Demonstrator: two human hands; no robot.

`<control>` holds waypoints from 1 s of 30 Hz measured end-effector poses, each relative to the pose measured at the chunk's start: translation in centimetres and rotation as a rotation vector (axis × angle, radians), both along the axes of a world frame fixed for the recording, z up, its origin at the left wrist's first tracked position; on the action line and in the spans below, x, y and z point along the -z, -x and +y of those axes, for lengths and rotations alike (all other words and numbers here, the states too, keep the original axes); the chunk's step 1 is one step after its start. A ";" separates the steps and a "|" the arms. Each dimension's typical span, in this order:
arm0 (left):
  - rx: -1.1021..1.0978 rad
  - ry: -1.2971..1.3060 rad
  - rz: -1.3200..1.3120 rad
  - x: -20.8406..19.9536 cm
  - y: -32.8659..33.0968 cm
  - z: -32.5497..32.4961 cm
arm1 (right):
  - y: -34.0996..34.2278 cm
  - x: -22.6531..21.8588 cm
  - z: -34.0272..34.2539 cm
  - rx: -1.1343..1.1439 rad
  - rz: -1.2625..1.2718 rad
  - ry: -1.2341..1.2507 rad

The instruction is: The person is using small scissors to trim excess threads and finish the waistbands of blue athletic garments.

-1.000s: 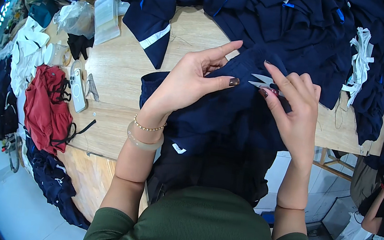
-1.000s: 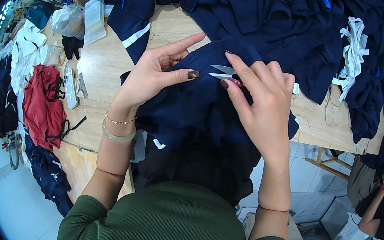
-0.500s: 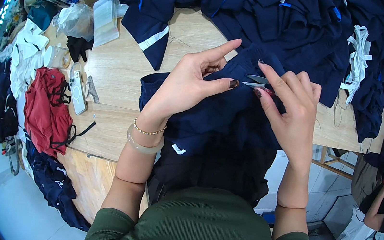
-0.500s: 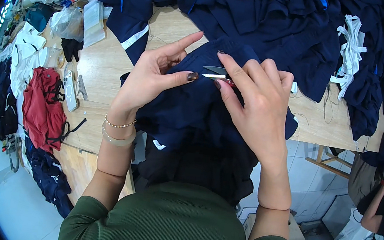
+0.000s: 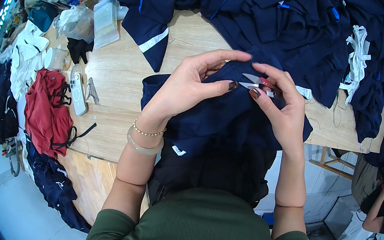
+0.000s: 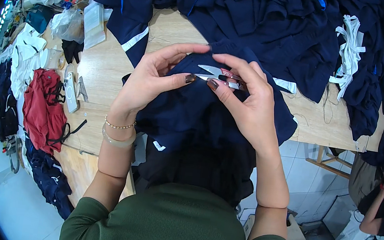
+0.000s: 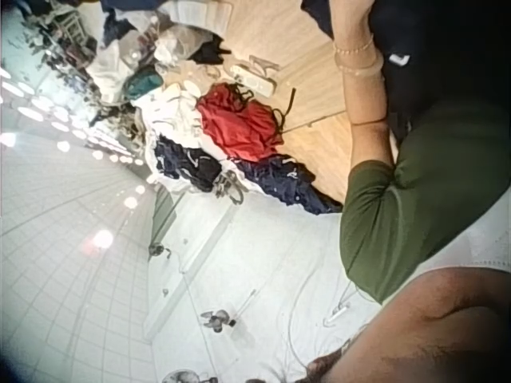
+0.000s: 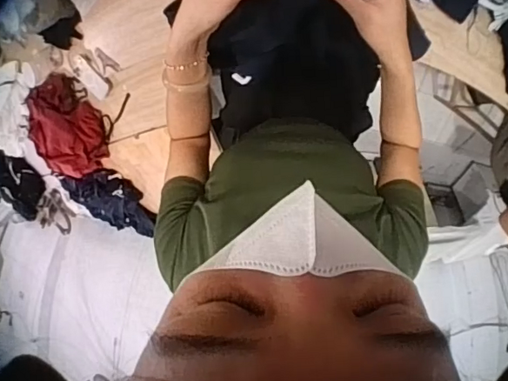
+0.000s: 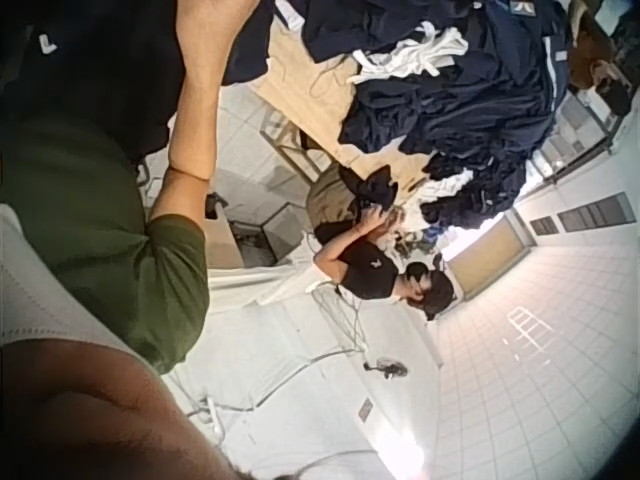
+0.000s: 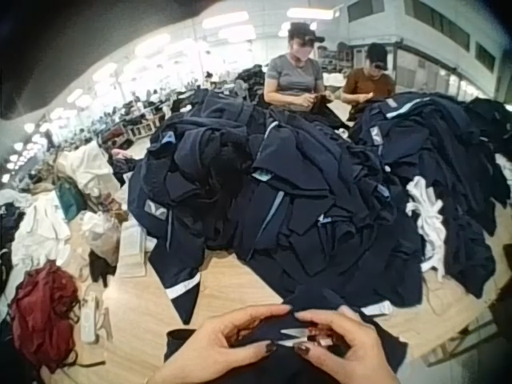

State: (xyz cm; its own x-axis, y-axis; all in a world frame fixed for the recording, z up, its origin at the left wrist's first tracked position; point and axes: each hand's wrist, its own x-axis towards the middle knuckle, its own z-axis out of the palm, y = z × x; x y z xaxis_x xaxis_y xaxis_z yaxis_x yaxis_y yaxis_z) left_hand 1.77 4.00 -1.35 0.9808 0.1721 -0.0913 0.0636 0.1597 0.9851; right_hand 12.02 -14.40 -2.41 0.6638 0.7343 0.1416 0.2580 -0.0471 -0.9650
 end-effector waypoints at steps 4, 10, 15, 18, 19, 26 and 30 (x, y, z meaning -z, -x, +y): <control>0.059 -0.142 0.167 0.6 0.1 0.4 | -0.5 -1.6 -0.2 -0.049 0.107 -0.139; -0.043 -0.064 0.019 0.7 0.0 -0.1 | -2.1 -2.4 -0.9 0.089 -0.030 -0.068; -0.014 -0.024 0.038 0.2 0.2 -0.1 | -1.0 -1.5 -1.2 0.157 -0.313 0.119; -0.063 -0.009 0.030 0.2 0.2 -0.3 | -0.1 -1.7 -0.9 0.185 -0.416 0.138; -0.063 -0.009 0.031 0.1 0.2 -0.3 | 0.1 -1.7 -0.9 0.183 -0.462 0.159; -0.052 -0.022 0.033 -0.3 0.3 -0.4 | 0.3 -1.9 -0.7 0.200 -0.522 0.166; -0.061 0.016 0.019 -0.3 0.4 -0.4 | 0.4 -1.2 -0.7 0.209 -0.461 0.158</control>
State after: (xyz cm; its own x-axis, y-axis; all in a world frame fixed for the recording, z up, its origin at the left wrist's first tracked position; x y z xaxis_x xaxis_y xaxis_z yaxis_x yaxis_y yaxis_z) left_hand 1.42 3.62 -1.07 0.9665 0.2303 -0.1130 0.0719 0.1795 0.9811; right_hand 11.66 -15.09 -1.19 0.6934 0.6289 0.3517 0.6233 -0.2788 -0.7306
